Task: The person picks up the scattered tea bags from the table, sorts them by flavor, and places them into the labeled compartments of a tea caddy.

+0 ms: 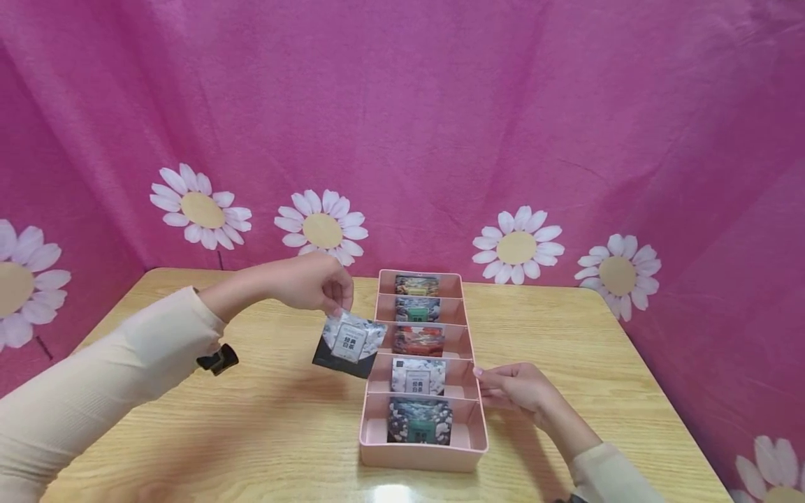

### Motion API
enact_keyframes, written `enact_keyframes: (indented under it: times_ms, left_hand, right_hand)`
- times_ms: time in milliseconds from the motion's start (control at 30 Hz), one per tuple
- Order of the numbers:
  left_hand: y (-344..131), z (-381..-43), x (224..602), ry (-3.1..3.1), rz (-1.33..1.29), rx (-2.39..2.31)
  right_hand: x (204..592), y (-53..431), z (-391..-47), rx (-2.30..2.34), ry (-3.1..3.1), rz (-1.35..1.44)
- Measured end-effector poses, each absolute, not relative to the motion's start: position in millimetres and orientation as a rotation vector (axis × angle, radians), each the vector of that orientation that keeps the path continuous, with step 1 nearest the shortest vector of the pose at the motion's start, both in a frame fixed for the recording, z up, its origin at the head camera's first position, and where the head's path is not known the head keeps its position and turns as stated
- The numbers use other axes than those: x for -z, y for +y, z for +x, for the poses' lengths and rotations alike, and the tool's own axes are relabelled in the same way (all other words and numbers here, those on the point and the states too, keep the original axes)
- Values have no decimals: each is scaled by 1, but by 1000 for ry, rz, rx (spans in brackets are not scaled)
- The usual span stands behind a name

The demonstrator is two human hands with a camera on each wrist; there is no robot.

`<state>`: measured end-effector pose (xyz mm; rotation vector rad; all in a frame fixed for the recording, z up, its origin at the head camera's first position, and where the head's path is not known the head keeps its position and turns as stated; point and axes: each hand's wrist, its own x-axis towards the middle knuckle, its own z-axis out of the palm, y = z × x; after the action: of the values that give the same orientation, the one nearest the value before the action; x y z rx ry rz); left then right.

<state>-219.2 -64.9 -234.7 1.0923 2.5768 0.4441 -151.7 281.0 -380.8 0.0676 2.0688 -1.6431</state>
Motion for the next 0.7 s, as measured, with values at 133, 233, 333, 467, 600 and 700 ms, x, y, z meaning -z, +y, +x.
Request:
enact_keyframes:
  times_ms: [133,233,333,467,600,700]
  left_hand:
    - [-47,-225,232,2570,1126,-434]
    - [-35,-229,232,2559,1134,-437]
    - [-23,-229,232,2539,1141,-438]
    - [-8,-228,237,2497,1162,-426]
    - [7,-228,246,2491,1160,-401]
    - [17,-227,254,2518,1128,-374]
  right_hand:
    - [381,283,-152,1636,2072,68]
    - [382,283,-153,1633,2070,65]
    - [382,283,-153,1629,2072,66]
    - [383,284,-153,1627,2072,56]
    - [383,284,-153,1632,2061,52]
    - [383,284,-153,1637,2056,52]
